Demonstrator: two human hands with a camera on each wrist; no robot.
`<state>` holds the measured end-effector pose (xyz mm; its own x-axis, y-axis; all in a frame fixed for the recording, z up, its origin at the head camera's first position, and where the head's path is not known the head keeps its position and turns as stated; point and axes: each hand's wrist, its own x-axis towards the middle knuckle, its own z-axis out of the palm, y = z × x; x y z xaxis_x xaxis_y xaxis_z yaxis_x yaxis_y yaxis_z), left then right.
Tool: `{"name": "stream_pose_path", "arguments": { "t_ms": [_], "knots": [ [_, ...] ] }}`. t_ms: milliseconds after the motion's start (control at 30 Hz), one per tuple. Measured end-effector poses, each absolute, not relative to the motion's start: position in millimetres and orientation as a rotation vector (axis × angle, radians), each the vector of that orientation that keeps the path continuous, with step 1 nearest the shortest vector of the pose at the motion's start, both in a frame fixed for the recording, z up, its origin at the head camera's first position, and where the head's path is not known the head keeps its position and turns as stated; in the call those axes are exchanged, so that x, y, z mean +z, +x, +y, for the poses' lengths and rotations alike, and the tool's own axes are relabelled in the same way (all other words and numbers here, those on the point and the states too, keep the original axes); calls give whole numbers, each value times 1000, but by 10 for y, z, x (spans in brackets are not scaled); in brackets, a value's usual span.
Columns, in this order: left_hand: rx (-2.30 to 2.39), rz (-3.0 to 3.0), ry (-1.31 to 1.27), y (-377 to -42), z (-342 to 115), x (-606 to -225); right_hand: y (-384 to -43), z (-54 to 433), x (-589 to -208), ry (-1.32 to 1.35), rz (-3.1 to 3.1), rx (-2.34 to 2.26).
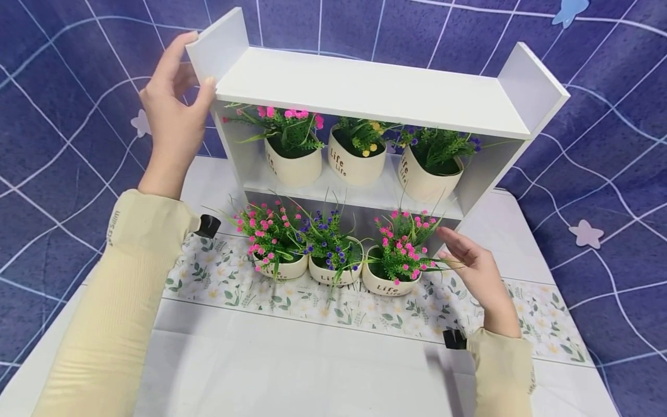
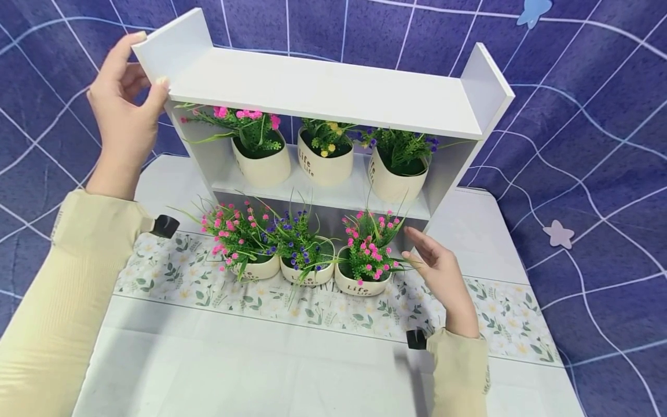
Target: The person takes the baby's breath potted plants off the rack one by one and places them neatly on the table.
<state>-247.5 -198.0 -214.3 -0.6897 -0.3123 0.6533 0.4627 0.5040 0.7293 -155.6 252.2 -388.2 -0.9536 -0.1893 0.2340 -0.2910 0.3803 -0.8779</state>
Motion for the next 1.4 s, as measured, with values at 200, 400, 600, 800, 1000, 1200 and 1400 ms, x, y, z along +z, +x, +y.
{"name": "stream_pose_path", "arguments": {
  "t_ms": [200,400,600,800,1000,1200,1400],
  "knots": [
    [-1261,-1966,-122,-2482,-1984,-2147,-1534,2501,-3777,415,-2492,1573],
    [-1262,-1966,-116,-2496,-2000,-2150,-1528,2477,-3705,401,-2475,1534],
    [-1258,-1972,-113,-2508,-2007,-2150,-1519,2461,-3652,332,-2480,1473],
    [-1248,-1976,-116,-2509,-2008,-2153,-1515,2436,-3580,308,-2463,1445],
    [-1254,-1977,-118,-2506,-2009,-2158,-1516,2418,-3517,303,-2439,1419],
    [-1253,-1980,-111,-2494,-2002,-2154,-1527,2376,-3410,255,-2326,1442],
    [-1269,-1970,-120,-2499,-1998,-2156,-1625,2349,-3226,270,-1887,1639]
  ]
}}
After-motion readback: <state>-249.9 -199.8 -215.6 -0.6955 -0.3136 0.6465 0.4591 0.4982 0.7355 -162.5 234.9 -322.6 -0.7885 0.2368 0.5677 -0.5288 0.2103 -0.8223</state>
